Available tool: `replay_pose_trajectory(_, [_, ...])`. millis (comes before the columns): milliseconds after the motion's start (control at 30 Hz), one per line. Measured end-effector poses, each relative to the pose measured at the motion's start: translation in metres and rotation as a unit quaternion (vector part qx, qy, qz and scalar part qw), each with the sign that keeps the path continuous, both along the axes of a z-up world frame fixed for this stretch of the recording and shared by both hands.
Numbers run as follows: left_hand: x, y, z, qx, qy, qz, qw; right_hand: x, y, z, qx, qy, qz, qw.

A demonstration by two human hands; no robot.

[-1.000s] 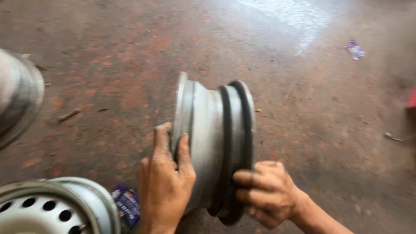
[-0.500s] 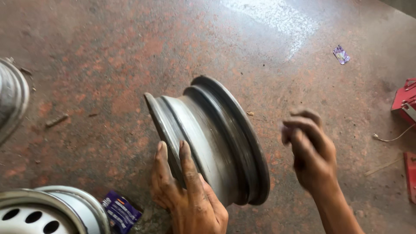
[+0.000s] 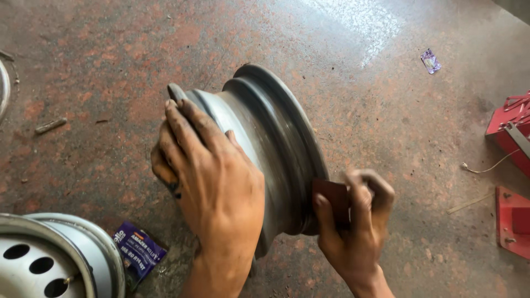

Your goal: The person sands the outer edge and side of a metal wheel rim by hand using a piece of sandpaper, rotating the rim to reach different sections.

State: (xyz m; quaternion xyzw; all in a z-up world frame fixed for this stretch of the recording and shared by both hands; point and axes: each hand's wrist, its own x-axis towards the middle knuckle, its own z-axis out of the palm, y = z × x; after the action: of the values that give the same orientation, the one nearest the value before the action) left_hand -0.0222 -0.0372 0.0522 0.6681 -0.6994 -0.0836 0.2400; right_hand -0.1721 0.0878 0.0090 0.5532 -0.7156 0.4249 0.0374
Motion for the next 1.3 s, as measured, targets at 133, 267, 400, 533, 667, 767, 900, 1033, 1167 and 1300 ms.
replay_pose_trajectory(133, [0.002,-0.006,-0.002,-0.035,0.029,0.008,0.999,0.015,-0.007,0.008,0.016,0.052,-0.05,0.997])
replay_pose_trajectory(267, [0.004,-0.004,-0.002,-0.002,0.131,0.026,0.991,0.025,-0.031,0.026,-0.014,0.159,-0.027,0.987])
replay_pose_trajectory(400, [0.004,0.006,-0.001,-0.02,0.162,0.018,0.986,-0.002,-0.123,0.06,0.061,0.245,0.095,0.963])
replay_pose_trajectory(533, [0.005,-0.004,0.008,-0.034,0.183,0.034,0.982,-0.004,-0.161,0.075,0.108,0.203,0.154,0.961])
replay_pose_trajectory(667, [0.005,-0.01,0.0,-0.021,0.189,0.036,0.981,-0.003,-0.056,0.033,-0.07,0.239,0.128,0.96])
replay_pose_trajectory(767, [0.012,-0.013,-0.006,-0.024,0.203,-0.014,0.979,-0.005,-0.031,0.017,-0.035,0.236,0.103,0.966])
replay_pose_trajectory(900, [0.014,-0.014,0.006,0.048,0.252,0.001,0.966,-0.026,-0.138,0.047,0.046,0.246,0.147,0.957])
replay_pose_trajectory(1033, [0.007,-0.023,0.012,0.02,0.223,0.03,0.974,-0.018,-0.189,0.07,0.134,0.235,0.172,0.947])
replay_pose_trajectory(1167, [0.009,-0.05,-0.005,-0.039,0.152,0.024,0.987,-0.017,-0.067,0.022,-0.065,0.273,0.163,0.946])
replay_pose_trajectory(1300, [0.018,-0.062,-0.013,-0.04,0.124,-0.022,0.991,-0.019,-0.053,0.002,-0.117,0.225,0.196,0.947])
